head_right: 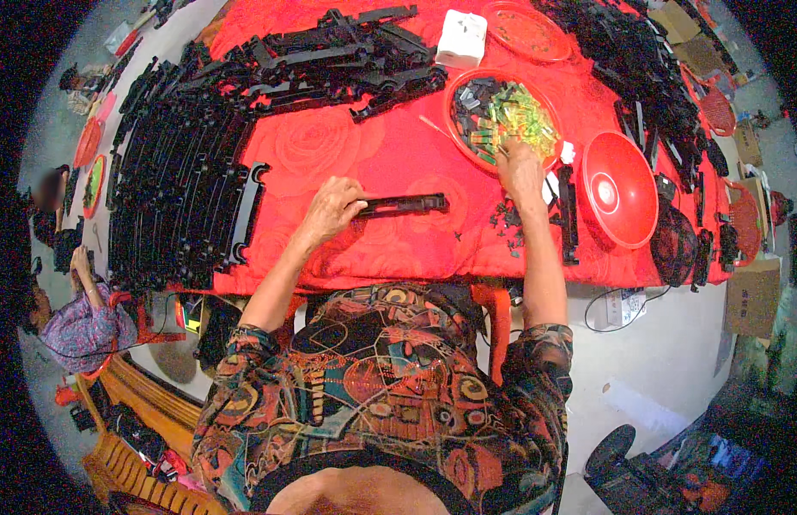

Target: The worker assembles black plastic components by inserting small pins or fasteners using a hand tool.

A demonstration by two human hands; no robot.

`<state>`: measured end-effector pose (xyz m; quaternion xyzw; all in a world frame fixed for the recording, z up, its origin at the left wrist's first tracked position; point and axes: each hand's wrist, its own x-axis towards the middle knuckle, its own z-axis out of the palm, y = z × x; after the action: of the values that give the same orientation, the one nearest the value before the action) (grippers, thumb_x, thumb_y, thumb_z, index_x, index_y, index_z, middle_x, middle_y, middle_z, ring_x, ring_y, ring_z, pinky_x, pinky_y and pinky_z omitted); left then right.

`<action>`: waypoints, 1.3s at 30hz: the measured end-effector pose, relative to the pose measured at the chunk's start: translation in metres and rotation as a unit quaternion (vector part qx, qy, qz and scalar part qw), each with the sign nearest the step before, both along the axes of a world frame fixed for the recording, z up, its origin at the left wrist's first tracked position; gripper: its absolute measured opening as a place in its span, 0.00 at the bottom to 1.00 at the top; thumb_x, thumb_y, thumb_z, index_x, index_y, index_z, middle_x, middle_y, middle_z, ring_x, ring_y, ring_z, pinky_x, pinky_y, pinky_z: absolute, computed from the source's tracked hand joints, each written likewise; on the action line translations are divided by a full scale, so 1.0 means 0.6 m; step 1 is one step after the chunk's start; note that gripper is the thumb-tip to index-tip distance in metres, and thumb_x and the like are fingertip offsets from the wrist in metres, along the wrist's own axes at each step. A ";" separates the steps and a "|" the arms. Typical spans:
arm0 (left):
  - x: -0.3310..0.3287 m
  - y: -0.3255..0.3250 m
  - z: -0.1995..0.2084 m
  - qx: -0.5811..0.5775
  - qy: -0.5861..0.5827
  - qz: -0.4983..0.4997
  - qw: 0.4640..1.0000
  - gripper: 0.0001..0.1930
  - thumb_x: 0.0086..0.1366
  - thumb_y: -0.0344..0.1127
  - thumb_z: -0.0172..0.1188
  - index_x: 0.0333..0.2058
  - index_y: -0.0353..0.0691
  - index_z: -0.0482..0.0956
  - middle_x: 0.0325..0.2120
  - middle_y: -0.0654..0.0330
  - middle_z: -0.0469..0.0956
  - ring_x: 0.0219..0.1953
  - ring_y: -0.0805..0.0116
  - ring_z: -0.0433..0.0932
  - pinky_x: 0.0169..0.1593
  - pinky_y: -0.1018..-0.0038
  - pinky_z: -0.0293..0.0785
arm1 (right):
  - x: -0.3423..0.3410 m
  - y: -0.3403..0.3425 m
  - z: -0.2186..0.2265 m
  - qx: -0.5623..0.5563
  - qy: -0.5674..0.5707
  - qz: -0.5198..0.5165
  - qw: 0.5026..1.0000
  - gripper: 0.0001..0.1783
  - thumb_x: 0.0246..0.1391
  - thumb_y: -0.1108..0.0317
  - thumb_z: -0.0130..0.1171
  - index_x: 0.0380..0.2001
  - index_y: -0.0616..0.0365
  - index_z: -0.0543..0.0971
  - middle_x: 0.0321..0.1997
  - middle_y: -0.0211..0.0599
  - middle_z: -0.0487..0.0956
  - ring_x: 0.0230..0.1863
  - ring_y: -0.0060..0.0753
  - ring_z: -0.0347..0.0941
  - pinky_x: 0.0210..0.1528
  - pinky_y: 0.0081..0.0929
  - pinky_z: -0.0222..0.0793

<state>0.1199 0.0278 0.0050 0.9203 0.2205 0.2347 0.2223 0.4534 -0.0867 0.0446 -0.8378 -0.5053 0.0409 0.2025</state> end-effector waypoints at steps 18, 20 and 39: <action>-0.016 -0.028 0.014 -0.084 0.020 -0.007 0.996 0.17 0.48 0.36 0.64 0.38 0.39 0.75 0.33 0.56 0.75 0.40 0.55 0.72 0.46 0.61 0.65 | 0.015 0.062 -0.052 -0.058 -0.157 0.058 0.984 0.13 0.49 0.63 0.54 0.35 0.59 0.70 0.35 0.54 0.74 0.35 0.56 0.74 0.34 0.48 0.70; -0.013 -0.035 0.013 -0.083 0.008 -0.017 0.996 0.16 0.49 0.35 0.63 0.37 0.39 0.75 0.32 0.57 0.75 0.41 0.56 0.72 0.47 0.62 0.65 | 0.021 0.060 -0.058 -0.059 -0.170 0.071 0.981 0.14 0.49 0.64 0.54 0.36 0.60 0.68 0.34 0.55 0.73 0.34 0.57 0.74 0.34 0.48 0.70; -0.045 -0.105 0.025 0.047 -0.083 0.054 0.994 0.18 0.43 0.35 0.66 0.35 0.40 0.75 0.40 0.55 0.70 0.41 0.56 0.69 0.43 0.63 0.65 | -0.119 0.006 0.048 0.192 0.299 0.056 0.933 0.05 0.48 0.72 0.57 0.24 0.61 0.74 0.20 0.30 0.72 0.23 0.19 0.66 0.26 0.20 0.61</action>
<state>0.0930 -0.0349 0.0203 0.8937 0.2391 0.3323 0.1837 0.3818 -0.0833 0.0733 -0.7026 -0.4659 0.2028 0.4982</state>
